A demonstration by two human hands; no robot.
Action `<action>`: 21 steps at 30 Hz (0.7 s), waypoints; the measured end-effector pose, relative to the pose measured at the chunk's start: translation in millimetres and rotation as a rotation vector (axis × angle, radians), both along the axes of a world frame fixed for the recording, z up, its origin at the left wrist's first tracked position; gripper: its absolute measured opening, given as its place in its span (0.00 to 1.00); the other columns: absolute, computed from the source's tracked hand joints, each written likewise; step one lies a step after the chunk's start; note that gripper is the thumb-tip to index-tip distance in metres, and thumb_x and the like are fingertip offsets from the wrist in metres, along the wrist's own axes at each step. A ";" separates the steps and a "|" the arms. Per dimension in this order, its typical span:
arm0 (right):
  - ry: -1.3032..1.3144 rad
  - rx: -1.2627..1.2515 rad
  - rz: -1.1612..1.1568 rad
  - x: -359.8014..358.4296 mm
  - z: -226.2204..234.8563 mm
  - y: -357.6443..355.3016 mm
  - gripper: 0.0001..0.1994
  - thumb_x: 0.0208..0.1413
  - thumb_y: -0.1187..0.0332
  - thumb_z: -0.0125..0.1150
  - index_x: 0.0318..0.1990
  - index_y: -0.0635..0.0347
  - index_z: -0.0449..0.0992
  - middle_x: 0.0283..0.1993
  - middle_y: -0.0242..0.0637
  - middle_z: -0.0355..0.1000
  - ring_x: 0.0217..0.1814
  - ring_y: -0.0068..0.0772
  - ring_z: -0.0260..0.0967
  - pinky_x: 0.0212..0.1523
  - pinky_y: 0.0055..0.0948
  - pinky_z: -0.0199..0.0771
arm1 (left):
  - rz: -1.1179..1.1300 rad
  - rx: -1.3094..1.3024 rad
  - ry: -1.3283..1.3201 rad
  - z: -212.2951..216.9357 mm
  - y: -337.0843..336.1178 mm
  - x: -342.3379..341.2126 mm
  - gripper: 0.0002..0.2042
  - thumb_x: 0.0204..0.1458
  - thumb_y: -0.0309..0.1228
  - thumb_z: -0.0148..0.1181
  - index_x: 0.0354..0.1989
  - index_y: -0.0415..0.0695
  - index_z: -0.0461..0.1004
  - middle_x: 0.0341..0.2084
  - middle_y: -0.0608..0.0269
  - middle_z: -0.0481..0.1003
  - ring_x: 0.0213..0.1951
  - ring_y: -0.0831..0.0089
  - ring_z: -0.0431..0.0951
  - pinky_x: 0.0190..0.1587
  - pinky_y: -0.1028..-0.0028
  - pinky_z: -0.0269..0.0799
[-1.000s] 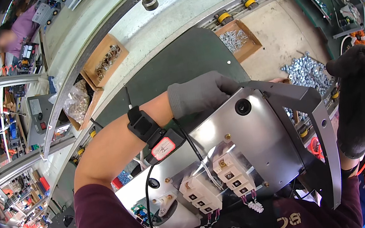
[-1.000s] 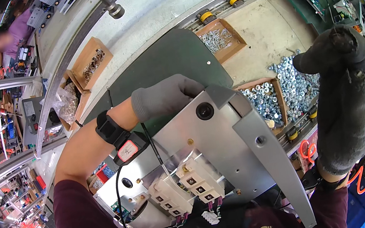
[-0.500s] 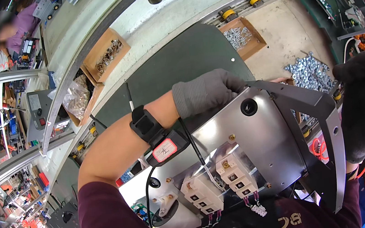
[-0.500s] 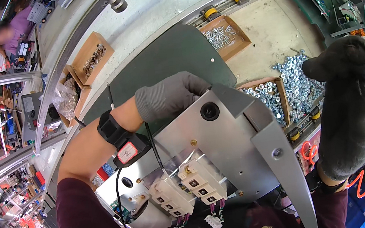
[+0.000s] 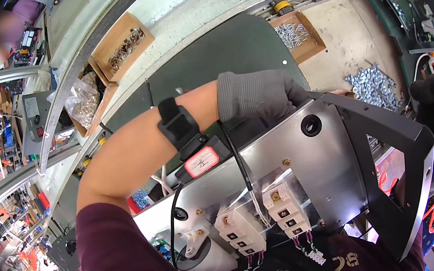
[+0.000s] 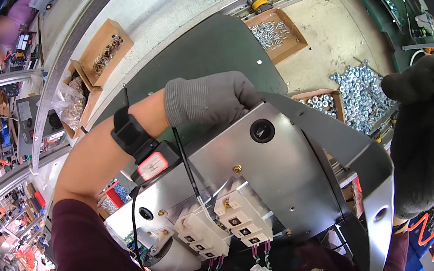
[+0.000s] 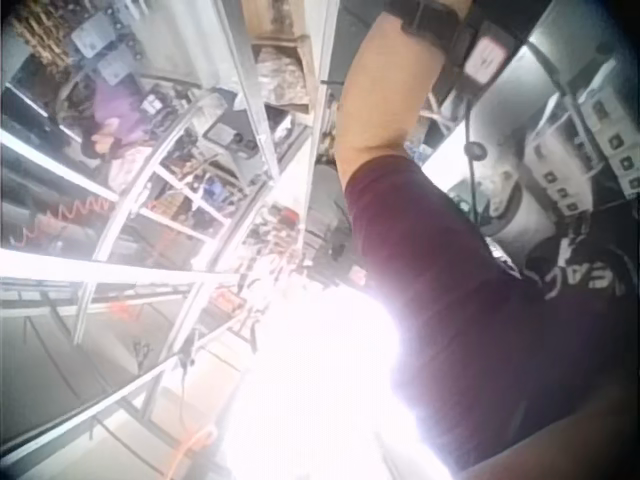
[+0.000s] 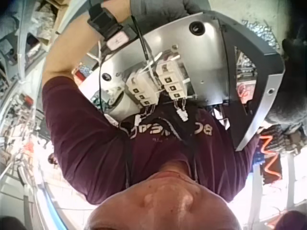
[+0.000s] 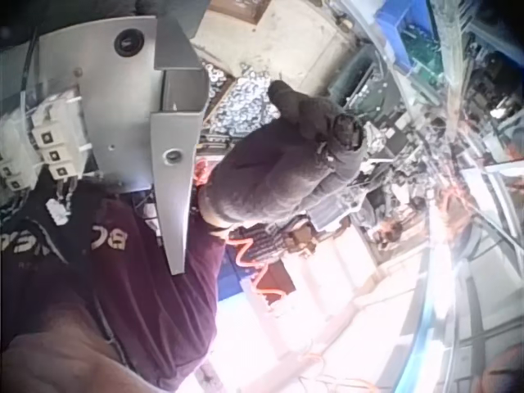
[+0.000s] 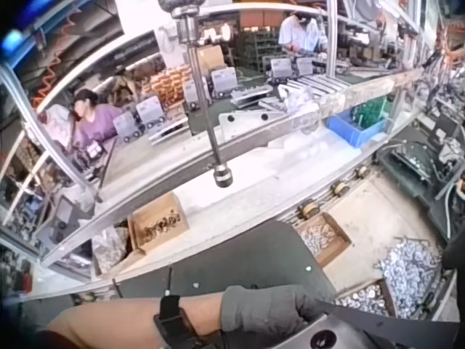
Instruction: Assembling components of a solar inverter on a factory production line.
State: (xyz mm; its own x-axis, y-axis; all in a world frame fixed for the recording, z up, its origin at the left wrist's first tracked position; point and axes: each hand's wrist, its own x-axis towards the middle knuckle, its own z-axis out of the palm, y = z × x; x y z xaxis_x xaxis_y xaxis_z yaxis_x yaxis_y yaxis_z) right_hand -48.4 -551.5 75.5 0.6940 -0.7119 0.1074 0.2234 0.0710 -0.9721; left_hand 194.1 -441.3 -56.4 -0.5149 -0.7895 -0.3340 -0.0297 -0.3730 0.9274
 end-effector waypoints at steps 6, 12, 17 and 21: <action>-0.012 -0.088 -0.063 -11.0 -12.1 -2.0 0.13 0.62 0.64 0.41 0.47 0.63 0.66 0.39 0.32 0.59 0.41 0.24 0.57 0.47 0.29 0.59 | -0.029 0.016 -0.042 9.5 1.8 2.1 0.11 0.50 0.28 0.59 0.40 0.36 0.76 0.28 0.67 0.78 0.29 0.85 0.71 0.34 0.78 0.70; -0.099 -0.029 -0.088 -10.8 -16.2 1.9 0.17 0.61 0.61 0.45 0.51 0.63 0.67 0.40 0.32 0.57 0.40 0.25 0.56 0.46 0.31 0.60 | 0.098 0.203 0.089 23.5 8.5 1.5 0.09 0.48 0.26 0.58 0.36 0.35 0.76 0.24 0.70 0.75 0.28 0.86 0.68 0.31 0.79 0.67; -0.048 -0.121 -0.097 -15.4 -21.8 -1.6 0.19 0.60 0.60 0.47 0.53 0.64 0.66 0.41 0.32 0.56 0.41 0.24 0.55 0.45 0.32 0.59 | 0.158 0.312 0.033 27.7 8.9 2.8 0.05 0.46 0.25 0.58 0.29 0.35 0.74 0.20 0.73 0.70 0.25 0.87 0.65 0.28 0.80 0.64; -0.073 -0.140 0.005 -17.0 -22.4 -7.2 0.20 0.60 0.59 0.46 0.54 0.64 0.65 0.42 0.32 0.57 0.42 0.25 0.54 0.45 0.31 0.59 | 0.011 0.152 -0.011 24.4 -3.3 8.8 0.04 0.46 0.25 0.58 0.28 0.36 0.73 0.20 0.73 0.69 0.24 0.87 0.65 0.27 0.80 0.63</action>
